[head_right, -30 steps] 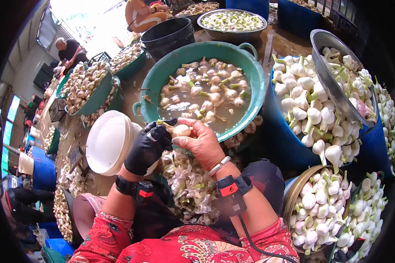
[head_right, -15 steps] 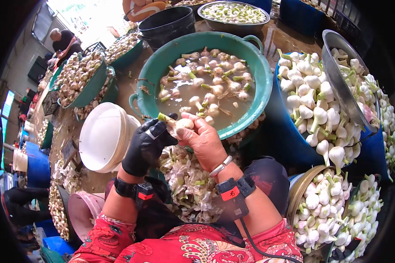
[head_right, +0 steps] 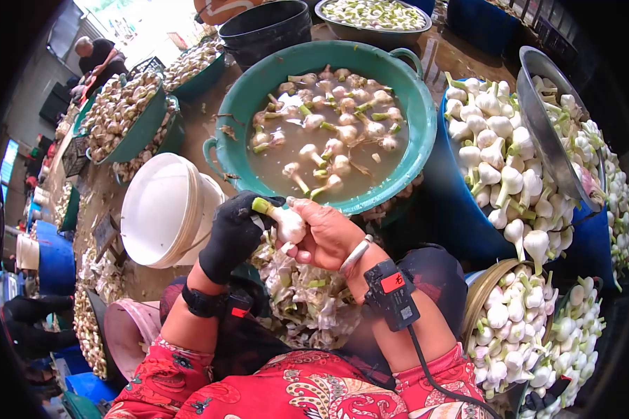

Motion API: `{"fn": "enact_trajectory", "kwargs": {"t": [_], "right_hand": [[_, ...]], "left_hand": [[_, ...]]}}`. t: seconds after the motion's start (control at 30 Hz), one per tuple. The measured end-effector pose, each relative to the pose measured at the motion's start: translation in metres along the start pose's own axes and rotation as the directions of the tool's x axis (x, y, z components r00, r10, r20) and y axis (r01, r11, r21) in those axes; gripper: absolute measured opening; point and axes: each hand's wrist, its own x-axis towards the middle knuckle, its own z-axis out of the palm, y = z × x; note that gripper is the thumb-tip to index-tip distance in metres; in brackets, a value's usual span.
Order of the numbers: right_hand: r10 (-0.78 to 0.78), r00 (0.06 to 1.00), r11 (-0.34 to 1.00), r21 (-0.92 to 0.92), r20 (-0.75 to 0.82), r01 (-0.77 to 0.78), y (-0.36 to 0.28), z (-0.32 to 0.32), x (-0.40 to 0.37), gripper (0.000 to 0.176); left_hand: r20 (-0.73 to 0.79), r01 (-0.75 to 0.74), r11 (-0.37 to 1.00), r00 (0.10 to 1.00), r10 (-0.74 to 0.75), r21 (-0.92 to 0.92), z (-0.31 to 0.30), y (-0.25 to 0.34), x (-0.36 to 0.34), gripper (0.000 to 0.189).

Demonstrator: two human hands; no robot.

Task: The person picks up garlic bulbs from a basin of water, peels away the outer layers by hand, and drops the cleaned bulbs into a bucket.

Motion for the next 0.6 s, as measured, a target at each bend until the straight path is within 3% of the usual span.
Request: {"fn": "enact_trajectory", "kwargs": {"t": [0.03, 0.1, 0.13, 0.17, 0.2, 0.23, 0.27, 0.3, 0.33, 0.4, 0.43, 0.47, 0.5, 0.53, 0.57, 0.6], "right_hand": [[0.005, 1.0, 1.0, 0.006, -0.004, -0.005, 0.003, -0.004, 0.0, 0.031], [-0.013, 1.0, 1.0, 0.013, -0.027, 0.013, 0.003, -0.009, 0.001, 0.038], [0.033, 0.984, 0.996, 0.071, 0.177, -0.047, -0.003, -0.017, 0.0, 0.039], [0.035, 0.984, 0.996, 0.071, 0.175, -0.048, -0.002, -0.019, 0.0, 0.039], [-0.057, 0.998, 0.998, 0.016, 0.013, 0.057, -0.004, -0.006, -0.004, 0.039], [-0.159, 0.977, 0.987, -0.056, -0.14, 0.152, -0.006, 0.006, -0.006, 0.04], [-0.276, 0.954, 0.95, -0.182, -0.12, 0.252, -0.007, 0.015, -0.008, 0.04], [-0.277, 0.953, 0.95, -0.18, -0.119, 0.253, -0.005, 0.018, -0.009, 0.04], [-0.378, 0.921, 0.865, -0.388, -0.09, 0.317, -0.003, 0.02, -0.009, 0.039], [-0.543, 0.84, 0.641, -0.658, -0.023, 0.396, 0.002, 0.018, -0.006, 0.036], [-0.54, 0.841, 0.643, -0.657, -0.026, 0.393, 0.003, 0.013, -0.006, 0.036], [-0.418, 0.909, 0.743, -0.577, -0.002, 0.34, 0.002, 0.006, -0.007, 0.036], [-0.29, 0.956, 0.828, -0.492, 0.037, 0.27, 0.002, 0.001, -0.008, 0.037], [-0.136, 0.99, 0.89, -0.437, 0.021, 0.132, 0.004, 0.001, -0.006, 0.037], [-0.136, 0.991, 0.889, -0.438, 0.022, 0.131, 0.005, 0.001, -0.006, 0.037], [-0.052, 0.998, 0.952, -0.3, 0.04, 0.061, 0.005, 0.001, -0.007, 0.035]], "left_hand": [[0.003, 0.007, 1.0, 1.0, -0.007, -0.003, -0.001, 0.004, 0.0, 0.026], [0.034, -0.17, 0.959, 0.986, 0.166, 0.229, -0.001, 0.01, 0.003, 0.024], [0.036, -0.165, 0.96, 0.986, 0.161, 0.226, 0.0, 0.005, 0.001, 0.024], [0.041, 0.054, 0.997, 0.998, -0.052, -0.057, 0.003, -0.003, -0.002, 0.022], [0.103, 0.272, 0.905, 0.962, -0.252, -0.328, 0.004, -0.008, -0.004, 0.021], [0.101, 0.273, 0.904, 0.962, -0.253, -0.33, 0.003, -0.006, -0.003, 0.021], [0.127, 0.332, 0.809, 0.942, -0.311, -0.485, 0.0, -0.001, -0.001, 0.018], [0.165, 0.381, 0.685, 0.918, -0.361, -0.621, -0.003, 0.004, 0.001, 0.016], [0.189, 0.387, 0.644, 0.915, -0.356, -0.66, -0.006, 0.009, 0.001, 0.016], [0.227, 0.45, 0.638, 0.886, -0.404, -0.625, -0.006, 0.008, 0.003, 0.017], [0.261, 0.512, 0.626, 0.853, -0.451, -0.588, -0.006, 0.007, 0.003, 0.017], [0.263, 0.514, 0.624, 0.852, -0.453, -0.589, -0.005, 0.0, 0.003, 0.017], [0.144, 0.351, 0.879, 0.936, -0.321, -0.322, -0.004, -0.01, 0.004, 0.017], [0.079, 0.141, 0.99, 0.987, -0.141, 0.005, -0.003, -0.017, 0.003, 0.017], [0.078, 0.141, 0.99, 0.987, -0.141, 0.006, 0.0, -0.02, 0.0, 0.017], [0.085, 0.083, 0.995, 0.993, -0.078, -0.059, 0.003, -0.019, -0.001, 0.02]]}}
